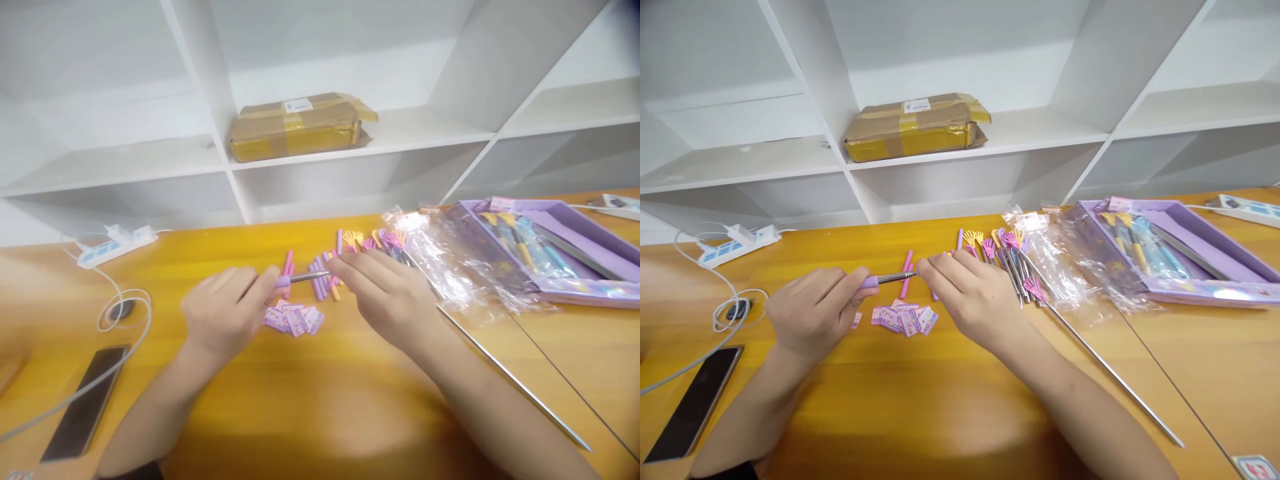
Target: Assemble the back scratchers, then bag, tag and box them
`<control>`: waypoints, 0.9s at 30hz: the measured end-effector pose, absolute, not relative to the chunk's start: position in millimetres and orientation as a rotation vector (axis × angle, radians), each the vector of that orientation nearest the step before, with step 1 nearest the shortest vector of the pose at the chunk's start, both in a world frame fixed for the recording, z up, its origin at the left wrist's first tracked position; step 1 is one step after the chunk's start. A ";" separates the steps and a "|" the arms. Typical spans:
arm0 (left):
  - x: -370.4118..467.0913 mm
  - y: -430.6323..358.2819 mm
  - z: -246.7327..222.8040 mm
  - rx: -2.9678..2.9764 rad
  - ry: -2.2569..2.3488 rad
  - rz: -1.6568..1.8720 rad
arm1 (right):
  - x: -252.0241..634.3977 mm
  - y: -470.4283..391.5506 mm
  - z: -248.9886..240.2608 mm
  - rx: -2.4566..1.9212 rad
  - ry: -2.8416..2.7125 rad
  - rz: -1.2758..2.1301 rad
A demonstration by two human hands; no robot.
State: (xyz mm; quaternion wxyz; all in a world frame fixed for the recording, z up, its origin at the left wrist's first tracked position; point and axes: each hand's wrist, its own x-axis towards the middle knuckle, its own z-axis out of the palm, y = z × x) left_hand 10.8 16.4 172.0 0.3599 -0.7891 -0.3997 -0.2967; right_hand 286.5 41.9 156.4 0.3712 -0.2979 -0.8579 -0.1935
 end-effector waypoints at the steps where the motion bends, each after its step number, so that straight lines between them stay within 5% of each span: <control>1: 11.6 16.0 172.8 -2.040 -1.028 -0.757 | 285.1 41.3 155.8 -0.756 -2.208 -0.488; 20: 5.7 29.2 178.4 -2.228 -0.946 -0.691 | 291.9 46.3 167.1 -0.719 -2.426 -0.390; 27: 0.0 30.1 179.7 -2.240 -0.959 -0.734 | 291.0 41.2 168.9 -0.812 -2.388 -0.090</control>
